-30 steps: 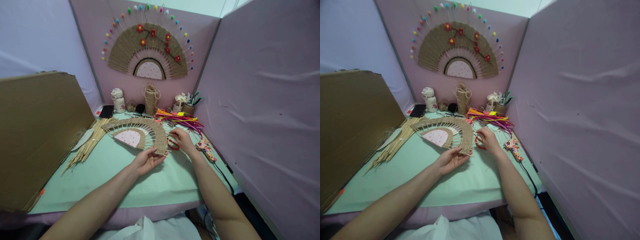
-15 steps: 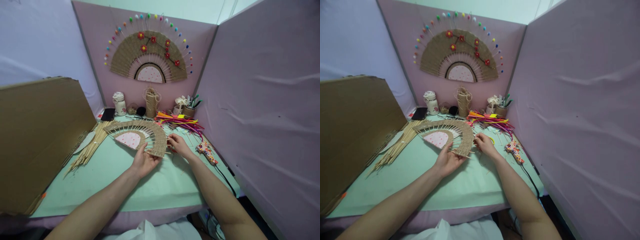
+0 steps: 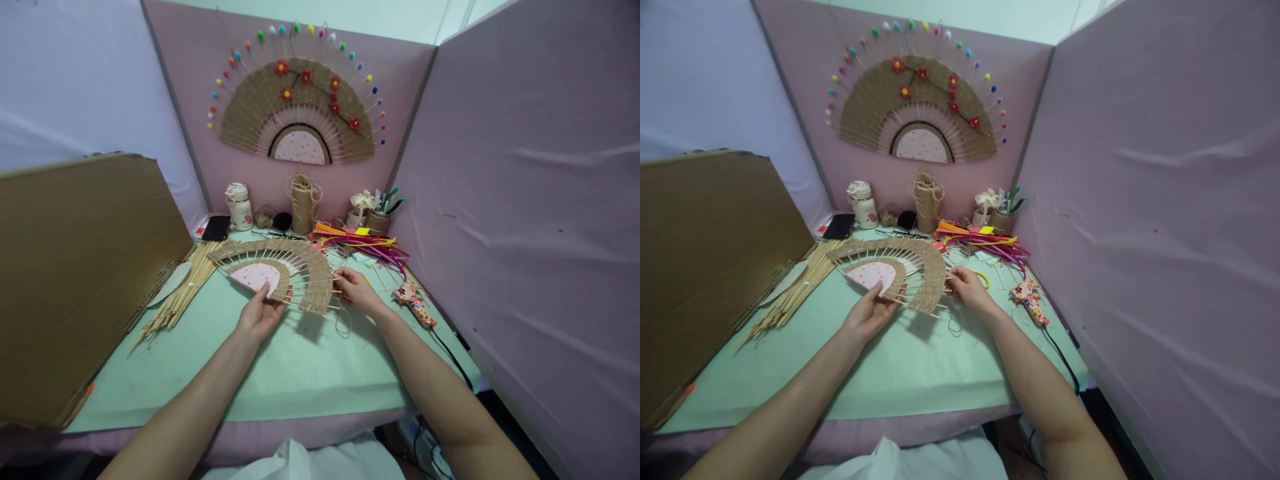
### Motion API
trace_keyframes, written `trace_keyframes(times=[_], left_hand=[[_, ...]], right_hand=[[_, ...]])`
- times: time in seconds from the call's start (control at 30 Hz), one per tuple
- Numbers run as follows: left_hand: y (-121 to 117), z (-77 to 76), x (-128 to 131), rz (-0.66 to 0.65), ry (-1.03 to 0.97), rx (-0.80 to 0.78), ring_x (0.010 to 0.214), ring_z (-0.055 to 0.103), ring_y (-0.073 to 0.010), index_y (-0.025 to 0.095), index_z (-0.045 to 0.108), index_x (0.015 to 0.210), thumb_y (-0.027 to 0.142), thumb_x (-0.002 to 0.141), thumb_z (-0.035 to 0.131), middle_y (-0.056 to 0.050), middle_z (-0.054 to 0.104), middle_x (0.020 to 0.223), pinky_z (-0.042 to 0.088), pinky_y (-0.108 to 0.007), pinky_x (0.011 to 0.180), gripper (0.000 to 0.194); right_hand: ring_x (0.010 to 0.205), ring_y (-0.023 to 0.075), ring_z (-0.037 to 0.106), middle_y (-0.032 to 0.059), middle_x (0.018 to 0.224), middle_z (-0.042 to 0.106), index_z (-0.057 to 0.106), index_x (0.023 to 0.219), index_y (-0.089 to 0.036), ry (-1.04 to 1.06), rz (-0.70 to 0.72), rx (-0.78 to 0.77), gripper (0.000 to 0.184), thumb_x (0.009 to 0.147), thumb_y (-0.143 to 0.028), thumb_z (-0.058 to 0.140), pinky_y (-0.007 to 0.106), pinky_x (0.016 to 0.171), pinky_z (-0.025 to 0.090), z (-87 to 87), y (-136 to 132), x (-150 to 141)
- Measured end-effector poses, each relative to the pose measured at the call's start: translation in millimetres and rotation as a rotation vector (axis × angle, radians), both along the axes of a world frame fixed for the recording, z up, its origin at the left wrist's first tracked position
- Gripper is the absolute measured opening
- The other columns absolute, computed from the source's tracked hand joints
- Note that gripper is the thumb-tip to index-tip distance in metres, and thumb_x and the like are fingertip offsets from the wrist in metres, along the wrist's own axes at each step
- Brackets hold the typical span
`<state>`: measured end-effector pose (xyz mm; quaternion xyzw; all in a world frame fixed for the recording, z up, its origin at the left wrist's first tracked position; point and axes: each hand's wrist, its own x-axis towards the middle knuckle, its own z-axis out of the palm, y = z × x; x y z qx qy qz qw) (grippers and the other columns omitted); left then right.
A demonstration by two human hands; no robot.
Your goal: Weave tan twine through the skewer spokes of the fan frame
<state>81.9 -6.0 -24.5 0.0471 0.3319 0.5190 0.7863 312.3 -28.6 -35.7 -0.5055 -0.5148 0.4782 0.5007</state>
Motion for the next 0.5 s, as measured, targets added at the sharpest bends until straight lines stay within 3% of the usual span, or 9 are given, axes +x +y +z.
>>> trace_keyframes(times=[0.23, 0.5], left_hand=[[-4.2, -2.1, -2.2, -0.036, -0.022, 0.021, 0.077, 0.07, -0.0223, 0.015, 0.05, 0.12, 0.014, 0.09, 0.042, -0.011, 0.071, 0.087, 0.059, -0.034, 0.067, 0.031], [-10.7, -0.3, -3.6, -0.092, -0.04, 0.099, 0.081, 0.069, -0.0229, 0.015, 0.051, 0.118, 0.015, 0.091, 0.04, -0.011, 0.071, 0.088, 0.059, -0.033, 0.068, 0.03]], right_hand=[[0.046, 0.0087, 0.037, -0.0041, 0.058, 0.048, 0.053, 0.077, -0.02, -0.331, 0.017, 0.126, 0.023, 0.081, -0.042, 0.049, 0.022, 0.047, 0.032, 10.2, -5.7, 5.4], [0.065, 0.0146, 0.05, 0.0027, 0.071, 0.06, 0.061, 0.075, -0.02, -0.641, -0.063, 0.41, 0.019, 0.083, -0.035, 0.052, 0.027, 0.064, 0.038, 31.8, -17.8, 16.2]])
